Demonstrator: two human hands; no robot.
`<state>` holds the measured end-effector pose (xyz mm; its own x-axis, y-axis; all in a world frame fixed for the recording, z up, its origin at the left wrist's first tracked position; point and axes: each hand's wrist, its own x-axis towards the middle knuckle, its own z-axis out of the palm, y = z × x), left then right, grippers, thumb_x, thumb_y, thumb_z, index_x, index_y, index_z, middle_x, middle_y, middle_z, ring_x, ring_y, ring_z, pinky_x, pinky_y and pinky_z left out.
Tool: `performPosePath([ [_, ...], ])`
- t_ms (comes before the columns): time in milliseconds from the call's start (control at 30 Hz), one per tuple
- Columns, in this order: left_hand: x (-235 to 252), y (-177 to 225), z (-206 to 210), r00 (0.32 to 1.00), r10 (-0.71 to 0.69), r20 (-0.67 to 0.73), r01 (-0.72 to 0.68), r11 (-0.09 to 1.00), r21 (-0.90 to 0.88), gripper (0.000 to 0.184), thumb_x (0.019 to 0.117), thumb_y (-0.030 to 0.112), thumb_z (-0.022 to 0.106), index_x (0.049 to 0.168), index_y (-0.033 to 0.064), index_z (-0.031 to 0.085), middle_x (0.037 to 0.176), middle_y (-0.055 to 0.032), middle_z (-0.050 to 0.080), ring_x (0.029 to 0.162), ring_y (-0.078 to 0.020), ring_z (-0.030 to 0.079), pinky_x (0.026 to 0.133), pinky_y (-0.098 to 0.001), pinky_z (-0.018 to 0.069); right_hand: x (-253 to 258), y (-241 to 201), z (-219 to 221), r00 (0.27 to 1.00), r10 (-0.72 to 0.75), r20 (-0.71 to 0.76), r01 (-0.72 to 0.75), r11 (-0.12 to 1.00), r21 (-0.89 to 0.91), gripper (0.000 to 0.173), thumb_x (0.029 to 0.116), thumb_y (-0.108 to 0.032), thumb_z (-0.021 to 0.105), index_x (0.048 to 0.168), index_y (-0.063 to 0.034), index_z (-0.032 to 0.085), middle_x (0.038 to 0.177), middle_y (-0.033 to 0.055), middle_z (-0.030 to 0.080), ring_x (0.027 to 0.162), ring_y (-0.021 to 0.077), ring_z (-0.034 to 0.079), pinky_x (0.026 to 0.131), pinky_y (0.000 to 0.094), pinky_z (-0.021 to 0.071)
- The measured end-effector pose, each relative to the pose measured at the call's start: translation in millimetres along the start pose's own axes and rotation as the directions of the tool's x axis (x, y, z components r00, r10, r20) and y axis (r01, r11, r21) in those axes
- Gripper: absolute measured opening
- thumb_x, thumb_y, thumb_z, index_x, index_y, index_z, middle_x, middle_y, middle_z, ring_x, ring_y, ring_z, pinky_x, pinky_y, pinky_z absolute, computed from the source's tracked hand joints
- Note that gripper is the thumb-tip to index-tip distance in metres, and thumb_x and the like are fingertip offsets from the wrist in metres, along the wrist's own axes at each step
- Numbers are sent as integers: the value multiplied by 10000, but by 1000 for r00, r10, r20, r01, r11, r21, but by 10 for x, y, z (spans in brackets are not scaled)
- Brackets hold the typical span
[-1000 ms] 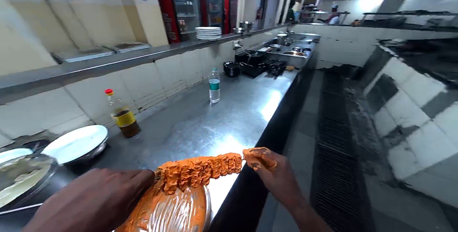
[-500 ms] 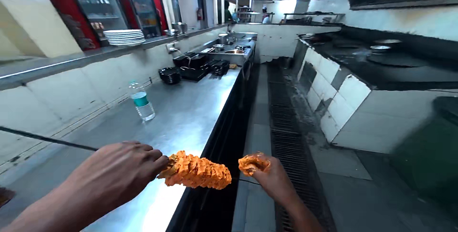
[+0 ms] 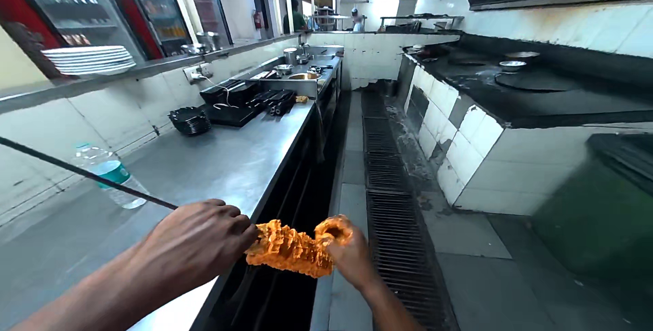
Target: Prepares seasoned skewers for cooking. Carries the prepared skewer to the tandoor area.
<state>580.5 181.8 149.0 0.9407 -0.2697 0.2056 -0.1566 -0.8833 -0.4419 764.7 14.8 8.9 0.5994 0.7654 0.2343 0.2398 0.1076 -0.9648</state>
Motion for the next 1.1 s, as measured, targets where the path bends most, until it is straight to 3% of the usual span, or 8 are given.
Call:
performPosePath([
  [67, 230, -69, 110, 999, 38, 8, -38, 999, -6, 172, 861, 59, 639, 692, 87, 659, 599, -46, 601, 576, -238, 658, 498, -389, 517, 116, -7, -87, 993, -14, 118, 14, 1000, -3, 209, 874, 0, 627, 1055, 50, 719, 1114, 130, 695, 1043, 95, 648, 932, 253, 528],
  [200, 672, -290, 382, 995, 95, 10, -95, 995, -29, 166, 844, 38, 674, 686, 85, 653, 597, -48, 602, 580, -233, 658, 500, -380, 511, 438, 123, -224, 995, -54, -83, 56, 998, 25, 188, 837, -2, 658, 1010, 35, 722, 1038, 95, 700, 985, 60, 658, 883, 216, 548],
  [300, 1011, -507, 637, 989, 143, 44, -140, 988, -65, 156, 852, -2, 673, 715, 70, 656, 625, -61, 618, 626, -245, 672, 542, -392, 520, 741, 231, -377, 998, 52, 19, -51, 998, -29, 208, 861, 0, 652, 1052, 31, 728, 1091, 113, 707, 1027, 92, 657, 923, 264, 537],
  [433, 1443, -890, 1042, 978, 209, 20, -207, 977, -48, 166, 854, -12, 658, 716, 77, 636, 640, -56, 612, 642, -239, 664, 533, -380, 507, 1237, 436, -725, 959, 187, -214, -167, 980, 106, 278, 902, 22, 584, 1162, 55, 676, 1106, 107, 710, 1007, 87, 684, 901, 271, 576],
  [567, 1957, -1397, 1406, 963, 270, -7, -270, 962, -44, 160, 870, -23, 647, 742, 74, 651, 660, -57, 623, 677, -235, 675, 562, -373, 517, 1768, 521, -1051, 931, 328, -159, -312, 943, 115, 363, 933, 48, 522, 1277, 33, 639, 1205, 110, 702, 1092, 92, 674, 964, 285, 560],
  [767, 2926, -2118, 1898, 947, 320, -35, -321, 947, -35, 145, 863, -42, 660, 763, 64, 669, 679, -69, 633, 711, -248, 681, 608, -387, 533, 2732, 643, -1357, 923, 179, -340, -151, 983, 109, 188, 791, 87, 696, 960, 7, 686, 893, 13, 705, 831, 34, 676, 774, 222, 582],
  [867, 3447, -2395, 2196, 940, 339, -30, -339, 940, -25, 141, 869, -35, 660, 770, 64, 672, 690, -69, 637, 724, -243, 681, 642, -386, 544, 3324, 841, -1527, 915, 95, -393, -34, 986, 160, 126, 783, 73, 680, 871, -15, 663, 877, -3, 656, 820, 29, 643, 760, 210, 568],
  [1100, 4788, -2917, 2991, 931, 349, 109, -341, 936, -84, 128, 908, -34, 622, 830, 44, 686, 750, -93, 667, 781, -276, 688, 690, -414, 540, 4694, 1407, -2124, 938, -4, -347, -52, 987, -152, 205, 851, -11, 636, 1022, 2, 748, 1073, 95, 719, 1025, 75, 662, 914, 249, 540],
])
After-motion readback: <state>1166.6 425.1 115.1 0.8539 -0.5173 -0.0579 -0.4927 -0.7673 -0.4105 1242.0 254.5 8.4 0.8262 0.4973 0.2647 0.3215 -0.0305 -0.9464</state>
